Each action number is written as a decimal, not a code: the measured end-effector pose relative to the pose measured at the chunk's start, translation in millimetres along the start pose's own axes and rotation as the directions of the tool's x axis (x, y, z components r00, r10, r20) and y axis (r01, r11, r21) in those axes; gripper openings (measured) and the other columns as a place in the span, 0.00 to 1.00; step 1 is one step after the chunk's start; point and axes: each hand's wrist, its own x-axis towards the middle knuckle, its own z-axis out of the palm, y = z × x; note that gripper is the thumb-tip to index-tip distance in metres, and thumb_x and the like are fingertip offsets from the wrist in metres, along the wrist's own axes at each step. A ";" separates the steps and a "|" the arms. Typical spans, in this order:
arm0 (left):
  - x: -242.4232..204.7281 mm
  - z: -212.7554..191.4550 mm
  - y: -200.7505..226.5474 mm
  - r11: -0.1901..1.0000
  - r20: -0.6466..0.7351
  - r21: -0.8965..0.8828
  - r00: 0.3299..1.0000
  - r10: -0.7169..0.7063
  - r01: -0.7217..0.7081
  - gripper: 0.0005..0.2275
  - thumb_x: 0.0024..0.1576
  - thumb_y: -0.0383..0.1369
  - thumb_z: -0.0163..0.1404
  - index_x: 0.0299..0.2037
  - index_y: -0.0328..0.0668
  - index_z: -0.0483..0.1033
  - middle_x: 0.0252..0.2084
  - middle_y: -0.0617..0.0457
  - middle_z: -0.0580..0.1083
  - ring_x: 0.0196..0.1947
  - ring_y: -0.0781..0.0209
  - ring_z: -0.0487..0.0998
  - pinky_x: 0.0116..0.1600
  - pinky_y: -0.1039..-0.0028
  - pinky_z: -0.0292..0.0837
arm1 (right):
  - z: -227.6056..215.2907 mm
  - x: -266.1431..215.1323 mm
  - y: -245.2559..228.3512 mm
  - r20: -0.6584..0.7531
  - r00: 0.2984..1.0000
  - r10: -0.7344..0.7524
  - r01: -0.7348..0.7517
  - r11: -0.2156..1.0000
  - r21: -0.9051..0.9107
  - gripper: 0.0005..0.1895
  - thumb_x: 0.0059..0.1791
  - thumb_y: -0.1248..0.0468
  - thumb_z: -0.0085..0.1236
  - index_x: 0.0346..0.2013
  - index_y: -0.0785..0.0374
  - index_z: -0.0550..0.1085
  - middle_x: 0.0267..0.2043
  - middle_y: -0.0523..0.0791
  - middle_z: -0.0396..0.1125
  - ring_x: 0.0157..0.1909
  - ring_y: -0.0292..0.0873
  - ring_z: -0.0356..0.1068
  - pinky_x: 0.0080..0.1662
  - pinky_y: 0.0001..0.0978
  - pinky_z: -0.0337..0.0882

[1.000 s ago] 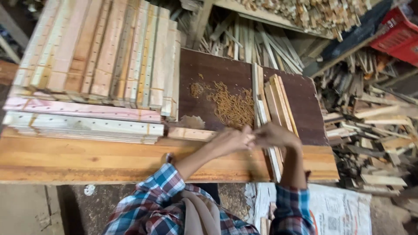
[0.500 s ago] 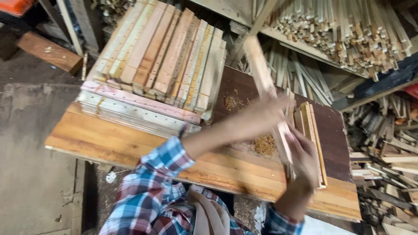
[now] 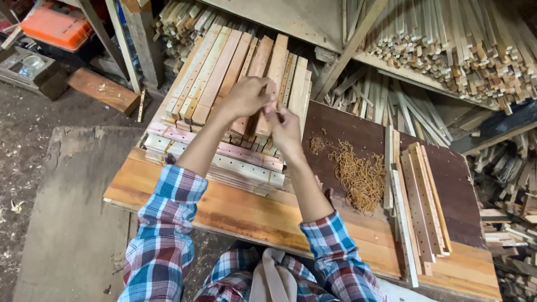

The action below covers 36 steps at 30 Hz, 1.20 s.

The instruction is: Applying rubber bands to wooden slats and stacking them in a workshop

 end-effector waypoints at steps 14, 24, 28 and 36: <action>7.9 6.4 -21.2 0.966 0.064 0.134 0.971 -0.232 0.222 0.25 0.59 0.40 0.50 0.67 0.48 0.67 0.70 0.48 0.58 0.67 0.35 0.53 0.64 0.36 0.57 | 8.4 4.9 -24.0 0.237 0.960 0.151 -0.106 0.976 -0.191 0.25 0.53 0.69 0.43 0.63 0.82 0.61 0.56 0.68 0.58 0.29 0.62 0.76 0.27 0.39 0.82; 21.4 7.1 38.3 0.868 0.225 0.380 0.878 -0.423 0.320 0.29 0.56 0.33 0.38 0.71 0.31 0.54 0.77 0.42 0.48 0.75 0.29 0.40 0.71 0.32 0.34 | 1.9 31.9 41.1 0.248 0.961 0.126 -0.001 0.893 -0.450 0.13 0.49 0.56 0.51 0.32 0.62 0.76 0.33 0.56 0.76 0.34 0.59 0.77 0.36 0.50 0.71; 13.7 19.2 84.0 0.844 -0.030 0.497 0.976 -0.215 0.202 0.22 0.58 0.30 0.43 0.62 0.25 0.68 0.72 0.33 0.54 0.68 0.27 0.51 0.63 0.22 0.41 | -40.8 2.9 22.0 0.127 0.988 -0.089 0.124 0.946 -0.299 0.11 0.45 0.64 0.54 0.41 0.65 0.71 0.40 0.53 0.68 0.45 0.56 0.70 0.48 0.43 0.69; 1.9 130.8 221.9 0.959 -0.206 0.254 0.961 0.183 -0.128 0.17 0.59 0.29 0.51 0.59 0.41 0.74 0.67 0.47 0.64 0.65 0.48 0.67 0.65 0.42 0.59 | -203.4 -104.3 37.0 -0.076 0.985 -0.152 0.131 0.965 -0.225 0.10 0.47 0.73 0.53 0.44 0.63 0.73 0.41 0.47 0.72 0.40 0.43 0.69 0.44 0.32 0.67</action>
